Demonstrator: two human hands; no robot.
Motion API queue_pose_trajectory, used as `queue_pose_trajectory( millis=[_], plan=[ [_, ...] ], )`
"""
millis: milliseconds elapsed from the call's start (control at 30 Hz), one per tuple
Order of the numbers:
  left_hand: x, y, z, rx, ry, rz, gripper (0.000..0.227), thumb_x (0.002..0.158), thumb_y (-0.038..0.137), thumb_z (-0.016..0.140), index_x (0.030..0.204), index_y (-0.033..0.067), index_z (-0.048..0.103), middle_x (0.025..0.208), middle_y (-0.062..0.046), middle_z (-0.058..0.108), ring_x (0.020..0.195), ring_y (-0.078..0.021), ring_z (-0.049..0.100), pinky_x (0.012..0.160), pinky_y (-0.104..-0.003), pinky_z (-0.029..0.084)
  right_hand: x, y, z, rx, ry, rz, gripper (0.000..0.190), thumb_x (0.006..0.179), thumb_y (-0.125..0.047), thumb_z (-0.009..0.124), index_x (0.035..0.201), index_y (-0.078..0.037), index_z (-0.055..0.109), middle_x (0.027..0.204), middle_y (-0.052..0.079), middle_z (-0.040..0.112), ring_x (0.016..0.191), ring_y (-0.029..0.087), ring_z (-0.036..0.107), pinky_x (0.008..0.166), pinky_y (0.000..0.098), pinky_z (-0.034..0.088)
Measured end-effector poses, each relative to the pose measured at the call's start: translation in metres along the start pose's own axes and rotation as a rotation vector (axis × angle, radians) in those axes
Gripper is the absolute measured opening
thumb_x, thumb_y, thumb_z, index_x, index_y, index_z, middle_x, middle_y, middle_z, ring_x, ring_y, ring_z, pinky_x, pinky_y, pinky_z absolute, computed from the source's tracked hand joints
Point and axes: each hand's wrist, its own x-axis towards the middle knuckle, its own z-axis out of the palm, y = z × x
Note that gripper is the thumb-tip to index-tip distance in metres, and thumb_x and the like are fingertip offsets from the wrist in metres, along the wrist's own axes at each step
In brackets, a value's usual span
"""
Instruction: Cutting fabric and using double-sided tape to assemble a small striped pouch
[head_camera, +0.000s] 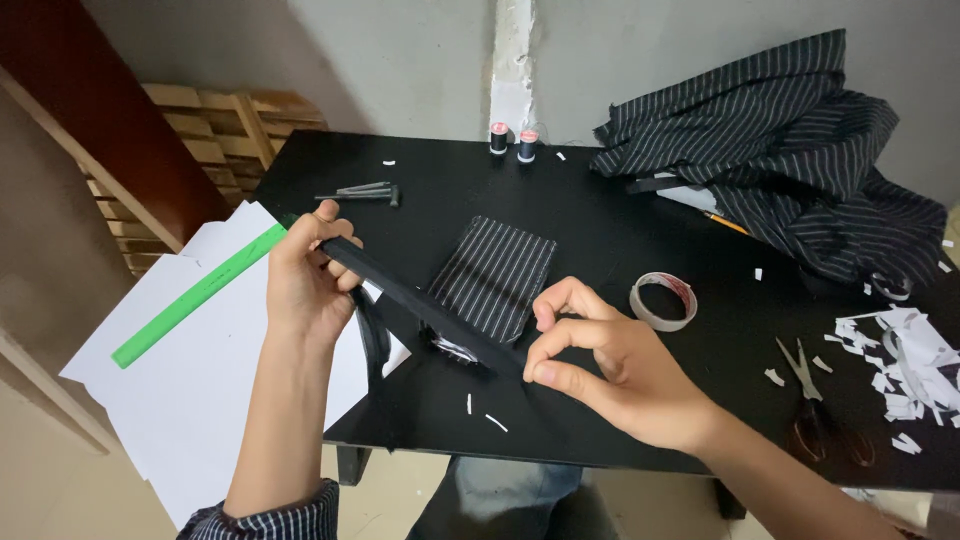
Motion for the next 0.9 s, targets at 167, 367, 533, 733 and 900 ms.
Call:
queue_pose_trajectory(
  millis=[167,367,533,733,900],
  plan=[
    [-0.003,0.002,0.002,0.017,0.056,0.012,0.020,0.064,0.004,0.048,0.080,0.0156,0.044,0.056,0.007,0.019,0.046,-0.0050,0.010,0.039,-0.024,0.002,0.000,-0.001,0.000,-0.034,-0.061,-0.027,0.015,0.086,-0.024,0.062,0.079,-0.016,0.071,0.096,0.000,0.048,0.088,0.009,0.054,0.087,0.0245,0.034],
    [-0.005,0.001,-0.001,0.069,0.047,0.037,0.018,0.068,0.004,0.048,0.080,0.0165,0.045,0.057,0.007,0.018,0.046,-0.0053,0.010,0.040,-0.024,0.002,0.000,0.005,-0.004,0.027,-0.074,-0.035,0.014,0.087,-0.021,0.061,0.081,-0.014,0.071,0.095,0.001,0.047,0.086,0.010,0.053,0.085,0.0248,0.037],
    [0.000,0.000,-0.025,0.187,-0.110,0.030,0.016,0.073,0.005,0.046,0.086,0.0148,0.048,0.060,0.007,0.018,0.046,-0.0058,0.004,0.042,-0.024,0.006,0.003,0.006,-0.019,-0.054,-0.060,-0.197,0.015,0.090,-0.023,0.054,0.083,-0.013,0.064,0.104,0.007,0.055,0.092,0.016,0.058,0.087,0.0300,0.041],
    [-0.028,0.019,-0.039,1.088,-0.344,-0.201,0.025,0.079,0.019,0.070,0.096,0.0032,0.079,0.061,-0.005,0.059,0.053,-0.0127,0.048,0.049,-0.025,0.037,-0.009,0.043,-0.084,-0.062,0.050,-0.044,0.027,0.095,-0.031,0.041,0.086,-0.014,0.059,0.110,0.007,0.067,0.097,0.016,0.065,0.082,0.0280,0.051],
    [-0.024,0.007,-0.078,1.157,-0.723,-0.359,0.025,0.086,0.019,0.067,0.068,0.0023,0.070,0.054,-0.002,0.056,0.050,-0.0067,0.042,0.052,-0.022,0.031,-0.036,0.113,-0.143,-0.226,0.076,0.025,0.014,0.094,-0.006,0.046,0.087,-0.004,0.058,0.094,0.008,0.063,0.095,0.016,0.060,0.091,0.0280,0.043]
  ],
)
